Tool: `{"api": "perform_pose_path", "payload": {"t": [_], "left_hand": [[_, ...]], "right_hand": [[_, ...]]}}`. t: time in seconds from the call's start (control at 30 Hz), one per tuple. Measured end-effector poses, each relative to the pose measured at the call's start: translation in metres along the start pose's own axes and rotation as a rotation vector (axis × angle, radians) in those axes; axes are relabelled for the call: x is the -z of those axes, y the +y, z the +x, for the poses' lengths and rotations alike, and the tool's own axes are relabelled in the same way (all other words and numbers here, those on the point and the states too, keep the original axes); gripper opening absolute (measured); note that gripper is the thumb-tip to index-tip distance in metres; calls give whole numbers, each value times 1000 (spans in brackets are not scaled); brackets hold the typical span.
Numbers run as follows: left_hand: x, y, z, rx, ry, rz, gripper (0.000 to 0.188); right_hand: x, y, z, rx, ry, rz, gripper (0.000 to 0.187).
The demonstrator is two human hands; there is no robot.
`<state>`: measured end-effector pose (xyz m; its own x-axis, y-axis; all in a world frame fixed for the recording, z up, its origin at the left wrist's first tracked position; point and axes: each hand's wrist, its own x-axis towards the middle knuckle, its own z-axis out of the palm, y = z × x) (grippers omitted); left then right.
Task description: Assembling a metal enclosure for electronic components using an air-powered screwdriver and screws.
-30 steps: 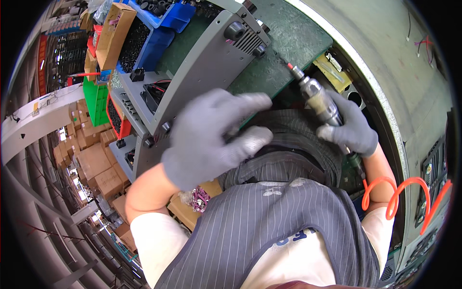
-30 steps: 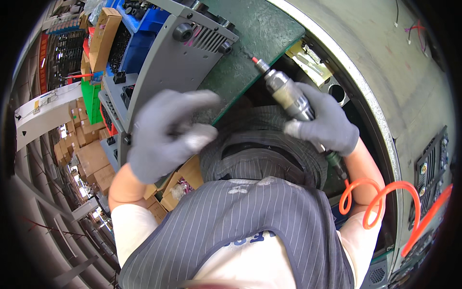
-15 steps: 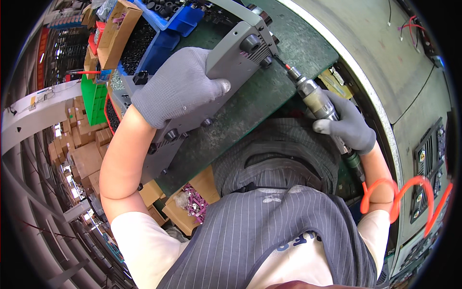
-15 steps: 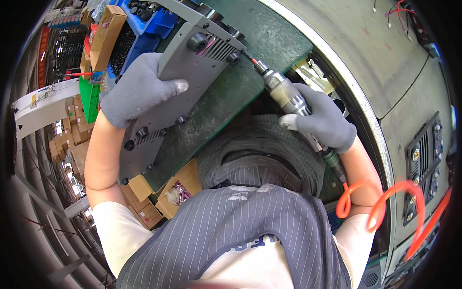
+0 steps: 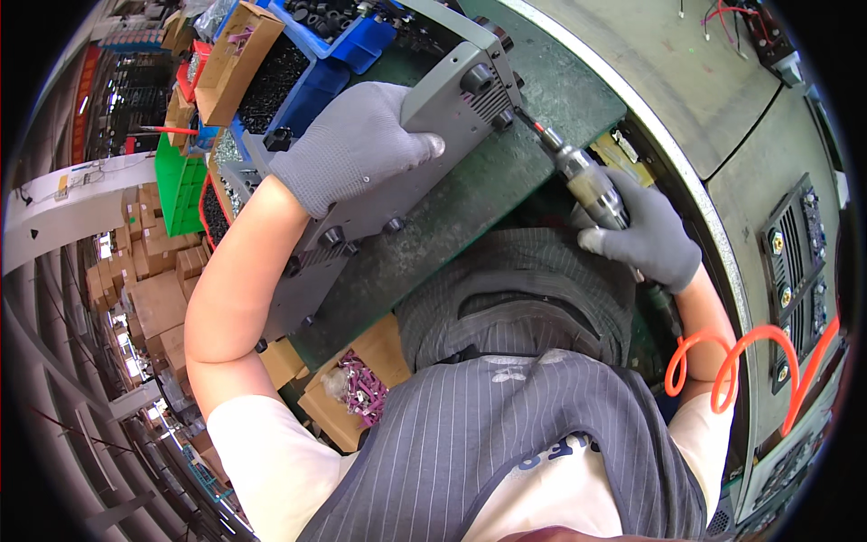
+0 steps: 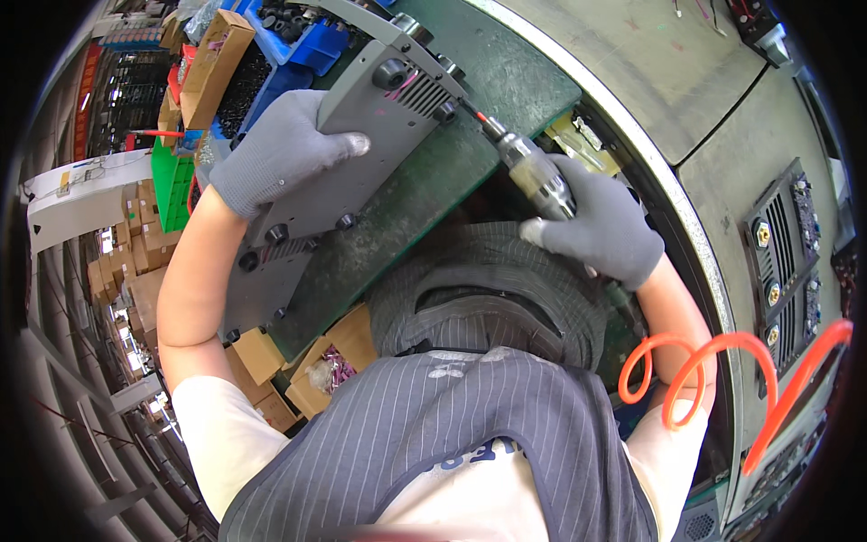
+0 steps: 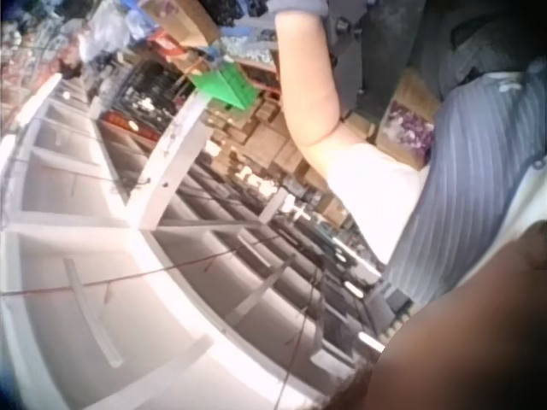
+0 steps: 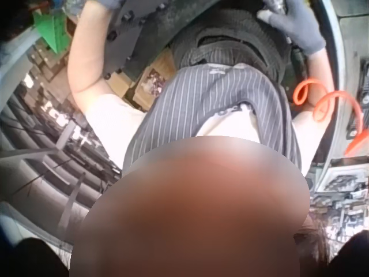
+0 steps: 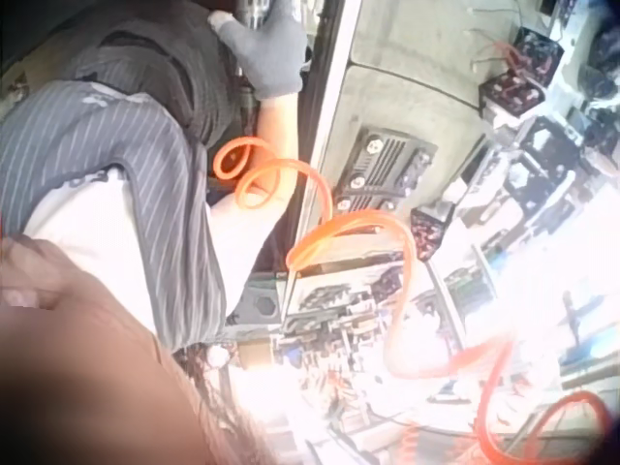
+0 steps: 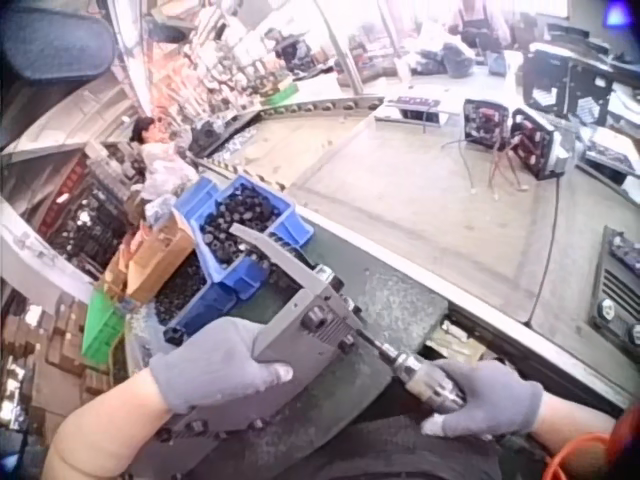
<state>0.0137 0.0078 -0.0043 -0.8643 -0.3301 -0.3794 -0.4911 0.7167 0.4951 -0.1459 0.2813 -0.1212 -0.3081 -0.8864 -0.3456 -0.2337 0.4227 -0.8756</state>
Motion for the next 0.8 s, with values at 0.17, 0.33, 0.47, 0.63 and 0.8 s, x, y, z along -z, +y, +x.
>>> {"api": "perform_pose_path", "payload": {"t": [0.17, 0.33, 0.47, 0.63, 0.8], "left_hand": [[6, 10, 12, -46, 29, 54, 31], [2, 42, 28, -331, 414, 540, 30], [-13, 50, -42, -385, 537, 98, 28], [-85, 0, -88, 215, -116, -1391, 30], [-147, -61, -110, 395, 53, -2043, 29]], "right_hand": [[-21, 16, -34, -6, -22, 189, 75], [-56, 34, -36, 18, -21, 361, 75], [-67, 38, -36, 7, -11, 480, 76], [-69, 24, -36, 0, -27, 507, 75], [-68, -12, -51, -71, -152, 522, 75]]}}
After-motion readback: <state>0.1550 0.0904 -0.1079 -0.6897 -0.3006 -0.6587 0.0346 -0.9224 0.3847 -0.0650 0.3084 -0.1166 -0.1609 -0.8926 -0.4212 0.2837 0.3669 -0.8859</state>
